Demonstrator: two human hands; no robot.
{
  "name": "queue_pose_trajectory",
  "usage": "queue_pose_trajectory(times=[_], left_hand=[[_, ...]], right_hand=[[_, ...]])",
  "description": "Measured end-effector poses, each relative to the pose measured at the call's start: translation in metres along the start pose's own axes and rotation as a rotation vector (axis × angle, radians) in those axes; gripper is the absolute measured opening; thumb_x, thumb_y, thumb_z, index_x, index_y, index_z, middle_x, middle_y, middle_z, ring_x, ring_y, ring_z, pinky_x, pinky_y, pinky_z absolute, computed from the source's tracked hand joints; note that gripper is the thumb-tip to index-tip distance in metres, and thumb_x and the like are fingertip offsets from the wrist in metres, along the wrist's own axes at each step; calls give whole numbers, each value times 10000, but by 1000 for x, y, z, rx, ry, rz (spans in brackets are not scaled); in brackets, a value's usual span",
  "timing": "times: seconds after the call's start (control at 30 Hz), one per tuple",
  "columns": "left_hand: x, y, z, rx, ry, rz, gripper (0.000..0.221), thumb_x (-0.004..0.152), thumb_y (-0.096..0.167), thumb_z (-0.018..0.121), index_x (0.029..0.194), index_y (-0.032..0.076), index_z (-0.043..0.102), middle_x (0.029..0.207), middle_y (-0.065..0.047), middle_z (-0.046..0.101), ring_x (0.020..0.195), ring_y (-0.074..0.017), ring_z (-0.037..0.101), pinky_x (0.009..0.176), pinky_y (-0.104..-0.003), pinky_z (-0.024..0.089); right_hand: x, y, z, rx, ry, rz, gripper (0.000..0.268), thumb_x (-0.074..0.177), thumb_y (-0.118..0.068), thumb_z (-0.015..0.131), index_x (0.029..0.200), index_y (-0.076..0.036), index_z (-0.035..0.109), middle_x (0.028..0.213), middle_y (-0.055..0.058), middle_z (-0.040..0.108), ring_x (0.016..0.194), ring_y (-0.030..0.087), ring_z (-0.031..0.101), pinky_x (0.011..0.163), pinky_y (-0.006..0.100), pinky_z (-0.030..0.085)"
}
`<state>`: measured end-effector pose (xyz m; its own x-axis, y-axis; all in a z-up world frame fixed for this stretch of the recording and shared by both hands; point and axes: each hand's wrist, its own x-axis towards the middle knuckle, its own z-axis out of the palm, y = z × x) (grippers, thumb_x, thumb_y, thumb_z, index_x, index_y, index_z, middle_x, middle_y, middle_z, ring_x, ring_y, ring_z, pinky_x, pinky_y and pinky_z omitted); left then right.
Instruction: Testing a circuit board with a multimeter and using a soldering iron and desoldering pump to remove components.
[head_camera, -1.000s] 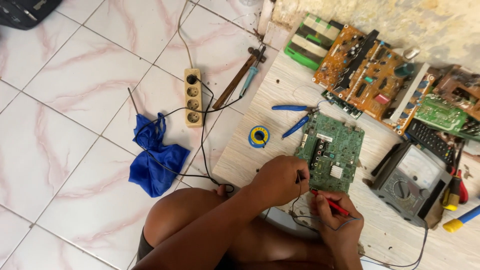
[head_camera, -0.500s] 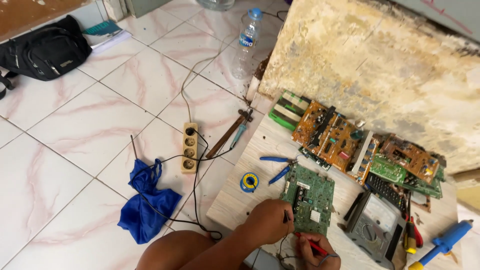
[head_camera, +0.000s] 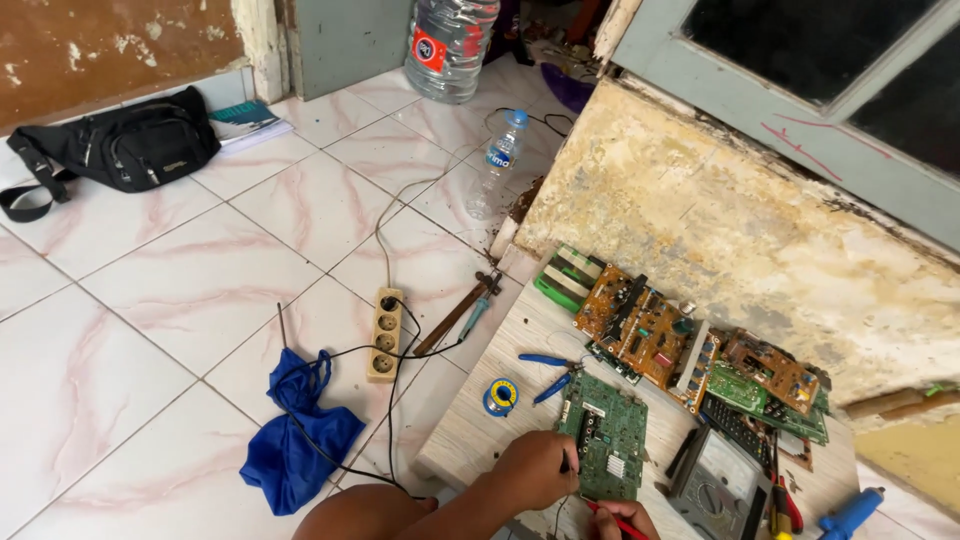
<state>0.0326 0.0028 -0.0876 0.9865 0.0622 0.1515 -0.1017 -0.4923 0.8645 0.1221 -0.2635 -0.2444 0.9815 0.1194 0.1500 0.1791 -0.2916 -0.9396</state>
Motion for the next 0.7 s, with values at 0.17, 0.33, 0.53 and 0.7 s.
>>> queue_pose_trajectory(times=[0.17, 0.33, 0.53, 0.7], left_hand=[[-6, 0, -1, -43, 134, 153, 84, 772, 116, 742, 814, 108, 670, 791, -53, 715, 693, -272, 656, 646, -385, 528], [-5, -4, 1, -8, 106, 127, 96, 766, 146, 752, 828, 120, 685, 818, -57, 717, 722, -293, 664, 673, -395, 538], [-3, 8, -12, 20, -48, 17, 105, 803, 132, 754, 890, 107, 699, 903, -81, 722, 816, -269, 667, 742, -395, 531], [-2, 26, -24, -6, -92, -49, 92, 790, 150, 720, 866, 99, 712, 859, -62, 751, 760, -259, 693, 698, -388, 544]], right_hand=[[-1, 0, 7, 40, 45, -78, 68, 781, 35, 700, 835, 65, 726, 618, 188, 772, 491, 211, 678, 540, 298, 571], [16, 50, -8, 85, -88, -66, 162, 770, 5, 742, 916, 73, 725, 694, 214, 808, 574, 232, 739, 629, 315, 600], [-27, -43, 2, 222, -39, 85, 134, 833, 81, 717, 957, 124, 741, 749, 232, 777, 620, 242, 695, 662, 313, 558], [-51, -144, 12, 128, -49, 179, 132, 885, 15, 692, 996, 71, 737, 813, 162, 784, 668, 192, 670, 632, 280, 544]])
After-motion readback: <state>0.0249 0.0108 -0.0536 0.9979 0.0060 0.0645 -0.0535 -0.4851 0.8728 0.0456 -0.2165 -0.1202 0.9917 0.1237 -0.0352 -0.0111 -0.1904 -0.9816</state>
